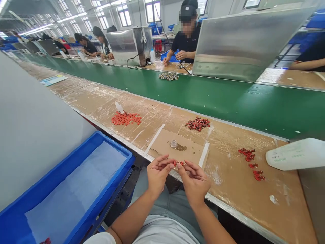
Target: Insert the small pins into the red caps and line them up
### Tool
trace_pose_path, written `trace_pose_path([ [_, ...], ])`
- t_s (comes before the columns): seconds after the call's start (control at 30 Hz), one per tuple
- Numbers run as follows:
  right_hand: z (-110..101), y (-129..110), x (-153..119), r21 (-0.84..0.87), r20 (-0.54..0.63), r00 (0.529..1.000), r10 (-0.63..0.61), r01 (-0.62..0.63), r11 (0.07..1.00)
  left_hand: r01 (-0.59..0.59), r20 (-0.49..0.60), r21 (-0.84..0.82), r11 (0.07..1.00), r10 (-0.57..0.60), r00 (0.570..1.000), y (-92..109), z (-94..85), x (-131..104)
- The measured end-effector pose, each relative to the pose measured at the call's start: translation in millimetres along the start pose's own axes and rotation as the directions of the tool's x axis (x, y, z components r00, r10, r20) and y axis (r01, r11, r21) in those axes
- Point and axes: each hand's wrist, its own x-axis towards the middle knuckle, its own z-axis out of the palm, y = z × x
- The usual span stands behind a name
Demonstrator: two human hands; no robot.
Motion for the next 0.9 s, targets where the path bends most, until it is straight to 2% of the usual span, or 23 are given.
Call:
trace_pose_path([
  [0.27,-11.4,-7.4,1.2,-0.009,0.034,0.999,-0.012,0.012,1.000,0.067,0.026,-0.032,0.997,-0.067,0.997,-4.2,10.2,-3.6],
  [0.47,-15.5,-15.8,1.1,-0.002,0.034,0.999,0.003,-0.003,1.000,0.025,0.029,0.010,1.000,-0.025,0.999,-10.6,16.5,-7.4],
  [0.67,-27.0,-31.6,7.2,0.024,-0.018,0.997,-0.080,0.080,0.997,-0.057,0.112,0.060,0.997,0.050,0.992,-7.7,32.7,-11.7],
  [0.8,-46.3,-37.2,9.5,0.056,-0.033,0.989,-0.144,0.146,0.988,-0.115,0.148,0.043,0.992,0.108,0.983,-10.1,46.8,-10.7],
  [0.9,-76.4,-37.1,11.8,-0.083,-0.115,0.966,-0.233,0.224,0.971,-0.096,0.143,0.065,0.993,0.085,0.986,-20.8,49.5,-7.5],
])
